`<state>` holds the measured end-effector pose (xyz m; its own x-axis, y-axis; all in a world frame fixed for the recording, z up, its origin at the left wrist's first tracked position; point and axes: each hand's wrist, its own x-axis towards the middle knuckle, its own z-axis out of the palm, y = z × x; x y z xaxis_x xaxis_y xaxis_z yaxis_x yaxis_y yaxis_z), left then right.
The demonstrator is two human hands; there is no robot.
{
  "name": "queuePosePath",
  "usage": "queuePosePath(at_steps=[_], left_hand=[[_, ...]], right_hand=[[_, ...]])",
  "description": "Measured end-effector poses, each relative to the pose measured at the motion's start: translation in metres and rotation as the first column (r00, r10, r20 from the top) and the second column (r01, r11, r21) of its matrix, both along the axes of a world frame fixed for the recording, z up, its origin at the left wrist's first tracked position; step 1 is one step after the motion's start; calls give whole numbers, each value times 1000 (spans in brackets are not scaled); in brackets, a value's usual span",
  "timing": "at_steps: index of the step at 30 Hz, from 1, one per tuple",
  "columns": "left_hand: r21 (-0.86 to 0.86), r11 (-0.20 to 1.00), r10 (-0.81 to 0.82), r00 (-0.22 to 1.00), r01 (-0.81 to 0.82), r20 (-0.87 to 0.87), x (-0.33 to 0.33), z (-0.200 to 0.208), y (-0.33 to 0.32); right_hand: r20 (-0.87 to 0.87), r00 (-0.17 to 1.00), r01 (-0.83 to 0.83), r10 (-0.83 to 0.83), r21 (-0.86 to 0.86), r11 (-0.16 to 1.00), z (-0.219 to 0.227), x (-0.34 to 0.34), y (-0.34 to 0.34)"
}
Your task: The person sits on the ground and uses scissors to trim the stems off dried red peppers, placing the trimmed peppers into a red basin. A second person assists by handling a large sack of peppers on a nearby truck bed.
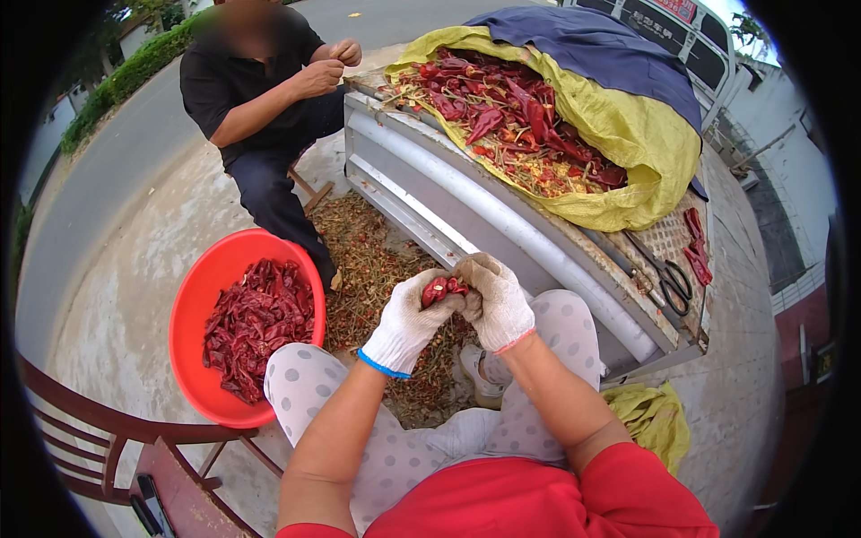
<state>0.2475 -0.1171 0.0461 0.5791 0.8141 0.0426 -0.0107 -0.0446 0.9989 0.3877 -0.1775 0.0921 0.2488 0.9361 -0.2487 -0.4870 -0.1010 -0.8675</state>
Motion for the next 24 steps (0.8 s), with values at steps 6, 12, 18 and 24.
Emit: queuePosePath(at_steps=[6, 12, 18, 24], left_hand=[[27, 999, 41, 998, -43, 57, -1, 1, -7], [157, 986, 65, 997, -59, -32, 2, -2, -8], [543, 835, 136, 989, -86, -51, -6, 3, -4], [824, 566, 157, 982, -2, -105, -6, 8, 6]], right_hand=[[-280, 960, -27, 23, -11, 1000, -16, 5, 3], [-346, 938, -50, 23, -68, 996, -13, 11, 2], [912, 407, -88, 48, -13, 996, 18, 17, -6], [949, 268, -296, 169, -86, 951, 13, 28, -3]])
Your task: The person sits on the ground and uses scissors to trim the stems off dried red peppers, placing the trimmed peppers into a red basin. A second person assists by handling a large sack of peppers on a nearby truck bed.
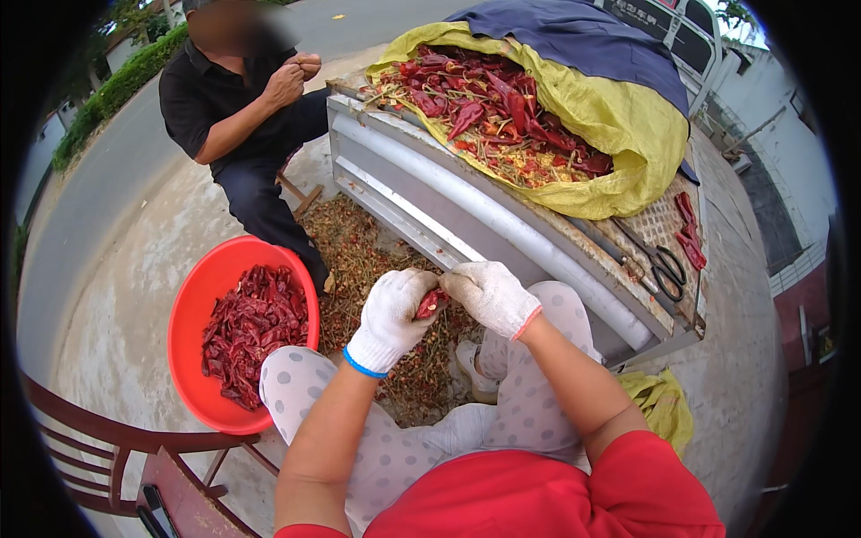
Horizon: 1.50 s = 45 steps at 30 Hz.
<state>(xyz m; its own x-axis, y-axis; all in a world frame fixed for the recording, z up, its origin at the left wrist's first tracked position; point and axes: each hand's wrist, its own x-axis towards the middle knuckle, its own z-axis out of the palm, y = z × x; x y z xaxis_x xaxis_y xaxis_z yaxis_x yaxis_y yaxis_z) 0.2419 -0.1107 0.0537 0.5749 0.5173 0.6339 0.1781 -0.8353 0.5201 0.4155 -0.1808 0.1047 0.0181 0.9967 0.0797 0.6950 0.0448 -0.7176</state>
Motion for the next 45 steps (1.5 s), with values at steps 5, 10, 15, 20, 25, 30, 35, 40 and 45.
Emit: queuePosePath(at_steps=[5, 10, 15, 20, 25, 30, 35, 40, 45], left_hand=[[-3, 1000, 30, 994, -30, -105, 1, 2, -1], [-510, 860, -117, 981, 22, -156, -1, 7, -17], [-611, 787, -135, 943, -84, -304, 1, 5, -13], [-506, 856, -48, 958, -107, -284, 8, 5, -17], [-374, 922, 38, 987, -95, -157, 16, 3, -21], [-195, 981, -39, 983, 3, -180, 20, -24, -18], [-508, 861, 53, 996, -13, 64, 22, -43, -28], [-604, 793, 89, 965, 81, 246, 13, -31, -15], [-796, 510, 11, 923, 326, 385, 20, -13, -23]], right_hand=[[434, 900, -137, 39, 197, 971, 1, -2, 3], [589, 781, -375, 209, 176, 910, -3, 10, 7], [631, 737, -407, 241, 130, 904, -8, 14, 7], [287, 945, -225, 154, 235, 946, -29, 16, 5], [-339, 941, 47, 8, 155, 987, -39, 3, -2], [-909, 346, 125, -231, -200, 972, -35, 8, 9], [-835, 466, 214, -292, -214, 953, -29, 10, 11], [-119, 967, 231, -224, 51, 972, -28, 21, -1], [239, 955, 181, -177, 7, 984, -1, 33, -23]])
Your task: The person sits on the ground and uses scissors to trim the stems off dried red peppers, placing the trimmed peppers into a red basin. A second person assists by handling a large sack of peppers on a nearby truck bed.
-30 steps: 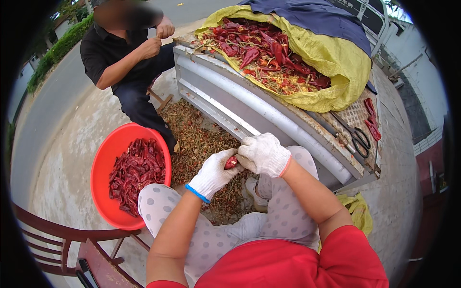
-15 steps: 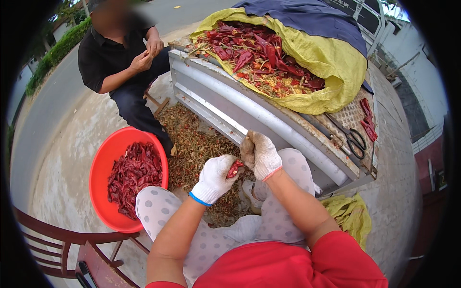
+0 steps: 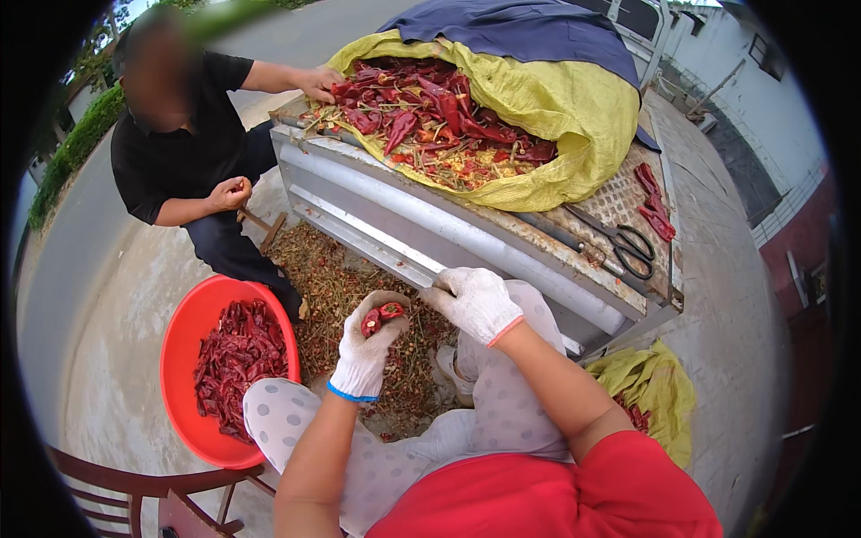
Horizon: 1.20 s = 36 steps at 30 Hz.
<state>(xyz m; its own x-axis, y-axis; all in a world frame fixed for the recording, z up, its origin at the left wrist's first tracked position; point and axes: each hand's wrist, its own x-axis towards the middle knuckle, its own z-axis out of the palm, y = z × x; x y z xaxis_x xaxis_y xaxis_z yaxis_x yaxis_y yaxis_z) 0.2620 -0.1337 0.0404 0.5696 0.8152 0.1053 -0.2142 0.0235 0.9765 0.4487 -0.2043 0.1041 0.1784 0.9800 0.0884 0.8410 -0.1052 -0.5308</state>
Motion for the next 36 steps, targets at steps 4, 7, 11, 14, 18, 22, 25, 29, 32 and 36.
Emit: queuePosePath(at_steps=[4, 7, 11, 14, 18, 22, 25, 29, 32, 36], left_hand=[[-320, 939, -33, 960, 125, 279, -6, -9, 9], [-395, 896, -34, 917, 204, 396, -9, -9, 10], [-408, 903, -38, 970, 136, 239, 4, -5, 5], [-355, 919, -105, 974, 173, 201, 4, -12, 5], [-419, 893, -70, 970, 165, 234, -7, -12, 12], [-488, 847, -81, 958, 211, 275, -19, -10, 17], [-478, 845, -126, 959, 238, 255, -16, -17, 16], [-382, 907, -138, 982, 177, 128, -19, -16, 10], [-415, 887, -108, 965, 203, 241, -17, 5, 5], [-367, 915, -109, 978, 168, 176, -20, 12, 5]], right_hand=[[204, 973, 88, -104, 90, 992, 53, 46, -42], [456, 844, 257, -282, 117, 959, 78, 121, -86], [665, 683, 463, -304, -72, 883, 76, 224, -137], [665, 690, 484, -284, -132, 865, 64, 246, -139], [693, 669, 533, -268, -196, 823, 73, 227, -130], [623, 705, 555, -338, -189, 810, 88, 175, -154], [72, 930, 368, -362, -215, 905, 66, 134, -181], [-477, 852, -56, -217, -494, 867, 66, 38, -141], [-806, 577, -414, -134, -430, 802, 32, 15, -126], [-941, 268, -565, -207, -328, 757, 20, 3, -115]])
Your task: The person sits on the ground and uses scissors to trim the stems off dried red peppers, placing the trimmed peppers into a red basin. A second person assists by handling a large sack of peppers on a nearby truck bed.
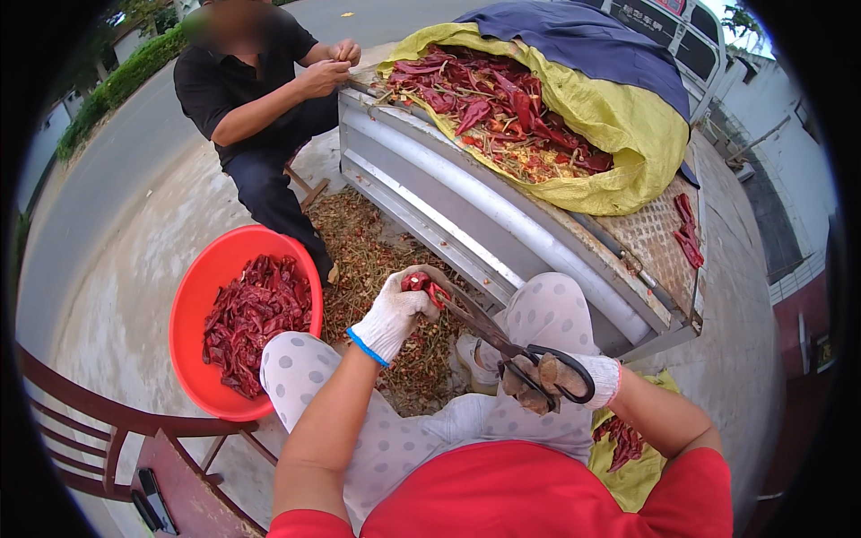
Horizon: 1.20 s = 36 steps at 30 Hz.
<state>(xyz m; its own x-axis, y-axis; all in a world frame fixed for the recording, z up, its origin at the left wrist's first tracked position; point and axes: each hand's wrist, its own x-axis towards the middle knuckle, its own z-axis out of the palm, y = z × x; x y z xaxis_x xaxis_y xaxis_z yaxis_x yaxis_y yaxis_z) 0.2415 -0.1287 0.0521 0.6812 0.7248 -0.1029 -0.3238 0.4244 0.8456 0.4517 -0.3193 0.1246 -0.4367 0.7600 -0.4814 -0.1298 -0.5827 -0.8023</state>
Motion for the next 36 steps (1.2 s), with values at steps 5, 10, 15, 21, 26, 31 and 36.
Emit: queuePosePath(at_steps=[5, 10, 15, 21, 26, 31, 36], left_hand=[[-23, 996, -86, 996, 86, 30, -9, -17, 13], [50, 998, -30, 999, 31, -21, -13, -21, 11], [105, 994, 2, 996, 8, -92, -5, -18, 12], [-44, 981, 189, 982, -188, 23, -3, -14, -2], [-118, 942, 318, 948, -314, 22, -2, -12, -5], [-100, 911, 401, 916, -400, -9, 4, -14, -6], [88, 830, 556, 829, -551, -62, 7, -32, -1]], right_hand=[[-138, 990, 25, -32, -51, 998, 3, -8, 1], [-196, 966, 127, -172, -222, 967, 17, -20, 0], [-294, 906, 195, -304, -346, 918, 23, -29, 4], [-285, 915, 220, -286, -241, 945, -1, -34, 10], [-329, 849, 352, -413, -231, 907, -17, -55, 15], [-411, 851, 300, -327, -130, 945, -47, -56, 22], [-465, 763, 352, -450, -285, 891, -35, -69, 37]])
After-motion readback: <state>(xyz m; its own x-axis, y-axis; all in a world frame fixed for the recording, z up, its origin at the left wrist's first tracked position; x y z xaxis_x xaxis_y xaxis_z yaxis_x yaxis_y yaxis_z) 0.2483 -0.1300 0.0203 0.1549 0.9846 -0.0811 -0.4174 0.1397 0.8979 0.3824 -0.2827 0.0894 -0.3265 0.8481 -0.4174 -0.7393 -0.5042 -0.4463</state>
